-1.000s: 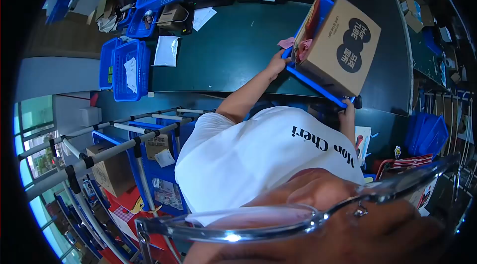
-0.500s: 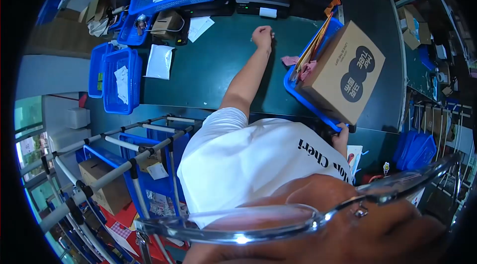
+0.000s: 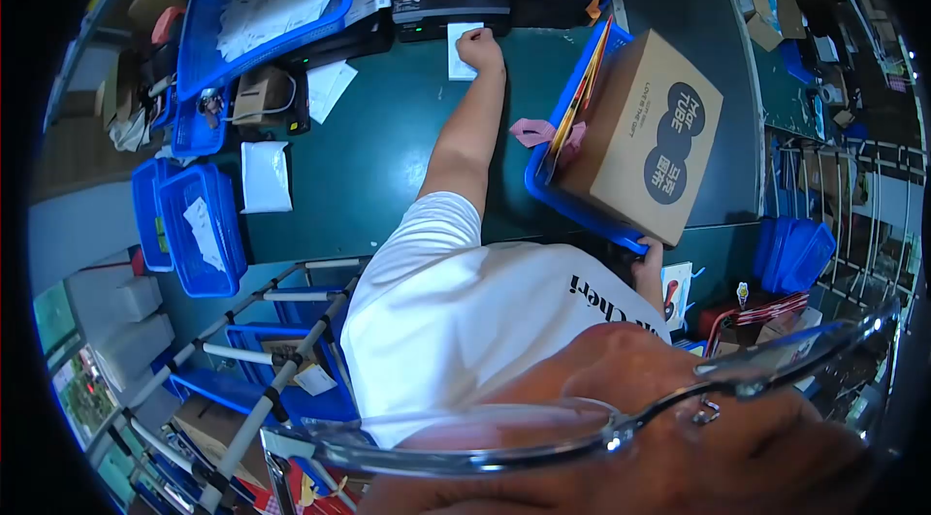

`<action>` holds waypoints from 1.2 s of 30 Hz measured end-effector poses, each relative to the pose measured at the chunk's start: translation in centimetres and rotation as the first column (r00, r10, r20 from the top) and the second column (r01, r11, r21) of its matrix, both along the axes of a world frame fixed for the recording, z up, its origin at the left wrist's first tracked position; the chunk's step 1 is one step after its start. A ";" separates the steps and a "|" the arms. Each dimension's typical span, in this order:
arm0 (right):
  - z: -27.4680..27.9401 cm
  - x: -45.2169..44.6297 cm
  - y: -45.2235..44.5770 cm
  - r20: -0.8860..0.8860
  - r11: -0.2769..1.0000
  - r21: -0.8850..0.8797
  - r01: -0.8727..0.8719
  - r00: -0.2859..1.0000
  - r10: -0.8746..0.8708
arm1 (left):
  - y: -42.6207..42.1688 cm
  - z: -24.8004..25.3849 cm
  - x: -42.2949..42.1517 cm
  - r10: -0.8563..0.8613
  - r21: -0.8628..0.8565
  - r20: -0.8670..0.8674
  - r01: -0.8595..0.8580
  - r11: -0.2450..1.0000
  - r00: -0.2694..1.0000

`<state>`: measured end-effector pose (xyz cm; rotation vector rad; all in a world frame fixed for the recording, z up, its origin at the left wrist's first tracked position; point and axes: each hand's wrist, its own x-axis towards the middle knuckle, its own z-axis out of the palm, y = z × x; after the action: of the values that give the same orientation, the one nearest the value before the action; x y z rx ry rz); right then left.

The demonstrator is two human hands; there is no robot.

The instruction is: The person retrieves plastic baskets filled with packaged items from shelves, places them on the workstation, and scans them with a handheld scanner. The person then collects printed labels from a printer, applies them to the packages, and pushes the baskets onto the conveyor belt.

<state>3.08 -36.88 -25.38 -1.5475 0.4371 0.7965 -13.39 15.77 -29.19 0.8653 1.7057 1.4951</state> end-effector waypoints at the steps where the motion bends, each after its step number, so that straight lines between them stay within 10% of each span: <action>1: 0.3 0.0 0.2 0.006 1.000 0.002 0.008 1.000 -0.008 | 0.7 0.0 0.3 0.014 -0.048 -0.002 -0.014 0.999 1.000; 9: -1.1 0.4 -0.7 -0.029 1.000 -0.005 0.024 0.999 -0.024 | 2.0 -0.8 1.0 0.076 -0.176 -0.047 -0.083 0.981 0.996; 13: 1.5 -1.2 1.2 -0.003 0.997 0.067 0.036 0.999 -0.036 | -2.2 4.4 -2.5 -0.036 0.080 0.620 -0.017 0.997 0.784; 16: 1.8 -1.5 1.3 -0.011 0.991 0.103 0.083 0.997 -0.082 | -9.7 15.6 -1.5 -0.371 0.528 -0.046 0.338 0.779 0.928; 18: -0.7 -0.3 -0.7 -0.028 0.996 0.085 0.023 0.999 -0.020 | -15.3 22.7 1.1 -0.681 0.467 -0.469 0.812 0.349 0.563; 19: 0.3 -0.7 -0.8 -0.031 0.995 0.089 0.050 0.998 -0.047 | -15.9 22.1 3.8 -0.587 0.293 -0.797 0.941 -0.168 0.143; 20: 2.9 -1.7 0.3 -0.143 0.991 0.135 0.019 0.990 0.000 | -17.7 24.5 5.6 -0.496 -0.399 -0.598 0.771 -0.496 -0.630; 21: 4.4 -2.1 1.3 -0.243 0.981 0.193 -0.019 0.968 0.066 | -18.7 21.5 7.3 -0.095 -0.370 -0.781 0.579 -0.727 -0.618; 23: 3.5 -2.0 1.4 -0.206 0.965 0.261 0.035 0.978 0.021 | -20.4 25.4 7.9 -0.406 -0.281 -0.447 0.556 -0.782 -0.797; 25: 2.0 -2.9 0.3 -0.195 0.945 0.317 0.078 0.981 -0.015 | -20.8 22.3 11.5 -0.462 -0.228 -0.770 0.866 -0.445 -0.440; 29: -0.5 1.3 -1.8 -0.233 0.885 0.440 0.152 0.971 -0.052 | -27.8 22.2 10.1 -0.182 -0.453 -0.844 0.853 -0.260 -0.504; 32: 2.6 5.7 -3.0 -0.206 0.841 0.538 0.054 0.976 0.069 | -34.5 24.9 4.9 -0.289 -0.326 -0.776 0.749 -0.577 -0.560; 36: -4.5 17.1 1.7 -0.197 0.743 0.661 0.103 0.980 0.039 | -38.8 23.3 -3.3 -0.668 -0.293 -0.577 0.883 -0.368 -0.470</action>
<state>20.19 -35.19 -29.84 -0.7803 0.2698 0.9547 -16.70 -23.08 -5.88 2.3587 0.1093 0.0502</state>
